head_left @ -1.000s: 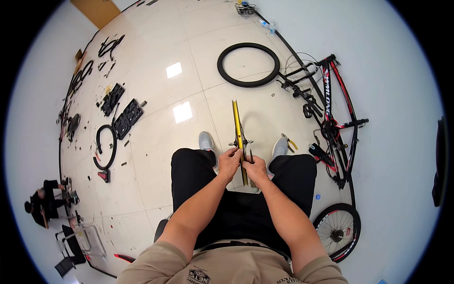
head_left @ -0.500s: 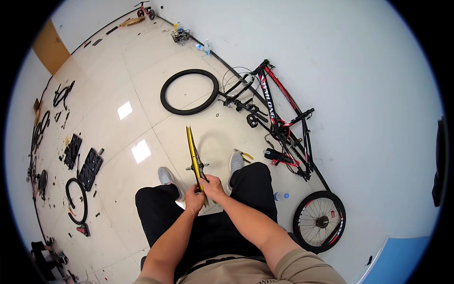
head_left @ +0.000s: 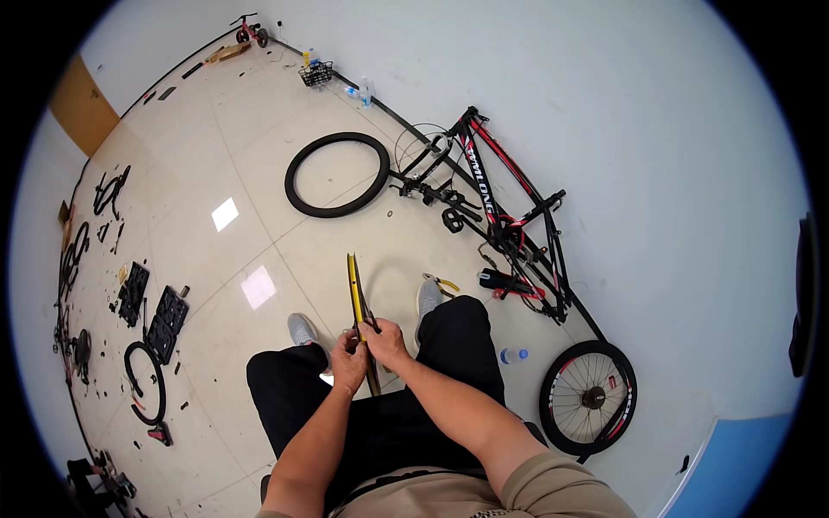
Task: The person removes a bicycle tire from a wheel, places the tire on the floor, and then uses a tool to adjust the wheel rim. The person then picks up another tire and begins to mount it onto the wheel.
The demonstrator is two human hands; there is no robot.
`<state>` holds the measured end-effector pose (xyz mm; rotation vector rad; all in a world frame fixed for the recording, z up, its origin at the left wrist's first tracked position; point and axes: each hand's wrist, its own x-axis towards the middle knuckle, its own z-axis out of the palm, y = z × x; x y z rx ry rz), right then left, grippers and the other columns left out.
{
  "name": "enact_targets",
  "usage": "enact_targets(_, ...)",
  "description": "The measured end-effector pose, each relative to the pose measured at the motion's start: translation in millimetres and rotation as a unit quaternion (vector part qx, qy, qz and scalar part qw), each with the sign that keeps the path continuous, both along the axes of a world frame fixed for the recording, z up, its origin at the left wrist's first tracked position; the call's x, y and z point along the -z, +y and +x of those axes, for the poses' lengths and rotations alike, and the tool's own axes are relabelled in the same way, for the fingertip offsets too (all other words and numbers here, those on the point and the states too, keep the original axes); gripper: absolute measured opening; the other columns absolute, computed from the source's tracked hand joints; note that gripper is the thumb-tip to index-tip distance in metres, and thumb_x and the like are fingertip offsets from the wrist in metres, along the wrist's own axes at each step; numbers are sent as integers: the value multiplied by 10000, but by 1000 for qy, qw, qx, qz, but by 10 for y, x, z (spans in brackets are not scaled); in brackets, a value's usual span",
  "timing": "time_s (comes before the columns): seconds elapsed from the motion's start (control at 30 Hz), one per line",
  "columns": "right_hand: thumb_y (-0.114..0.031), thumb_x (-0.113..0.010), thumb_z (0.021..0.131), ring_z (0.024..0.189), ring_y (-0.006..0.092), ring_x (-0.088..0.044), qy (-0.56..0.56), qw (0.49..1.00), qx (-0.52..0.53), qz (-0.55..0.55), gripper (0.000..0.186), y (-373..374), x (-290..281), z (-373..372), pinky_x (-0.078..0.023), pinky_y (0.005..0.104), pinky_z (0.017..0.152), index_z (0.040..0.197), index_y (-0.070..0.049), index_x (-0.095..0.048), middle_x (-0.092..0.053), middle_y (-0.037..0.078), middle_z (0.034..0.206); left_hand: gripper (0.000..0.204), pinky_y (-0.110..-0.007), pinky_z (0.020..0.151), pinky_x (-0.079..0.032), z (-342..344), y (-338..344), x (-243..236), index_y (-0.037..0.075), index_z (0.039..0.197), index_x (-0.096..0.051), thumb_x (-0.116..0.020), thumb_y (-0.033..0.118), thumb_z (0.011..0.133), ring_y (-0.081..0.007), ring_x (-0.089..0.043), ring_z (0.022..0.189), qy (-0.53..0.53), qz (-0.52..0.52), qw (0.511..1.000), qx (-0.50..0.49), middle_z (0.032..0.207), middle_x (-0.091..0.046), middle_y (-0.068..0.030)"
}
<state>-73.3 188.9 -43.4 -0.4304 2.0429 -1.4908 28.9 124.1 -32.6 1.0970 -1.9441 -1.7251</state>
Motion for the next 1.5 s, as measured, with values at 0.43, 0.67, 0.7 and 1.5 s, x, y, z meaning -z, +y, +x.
enact_targets(0.43,-256,-646,905,883,277,-687,-88,995,-51,16,313,86,-13,104,-525,381,806,1089,-5,-680,-722,162,947,341,-296,785,-526,-41,-192,154,-28,1259,-596,-622,178,989,-148,-633,888,93,175,973,-119,1030,-674,-81)
enact_targets(0.67,-262,-632,939,852,264,-692,5,1000,-11,15,315,-5,66,68,-525,371,773,1133,-19,-684,-718,177,912,345,-284,865,-495,22,-25,-14,-52,1213,-642,-568,193,982,-154,-636,966,-55,154,981,-104,1068,-692,-95)
enact_targets(0.7,-273,-637,935,839,270,-691,7,999,-13,31,315,8,46,25,-525,377,766,1116,-21,-689,-718,176,903,338,-285,864,-496,27,-2,16,-52,1214,-642,-567,175,974,-156,-639,957,-54,148,985,-73,1063,-694,-93)
enact_targets(1.5,-265,-709,822,889,239,-669,-132,985,-95,53,330,-7,-328,100,-516,356,807,998,14,-693,-703,157,928,682,-378,994,-473,-37,-466,-306,58,1577,-188,-499,77,970,-256,-631,1091,171,313,933,-43,1276,-600,-163)
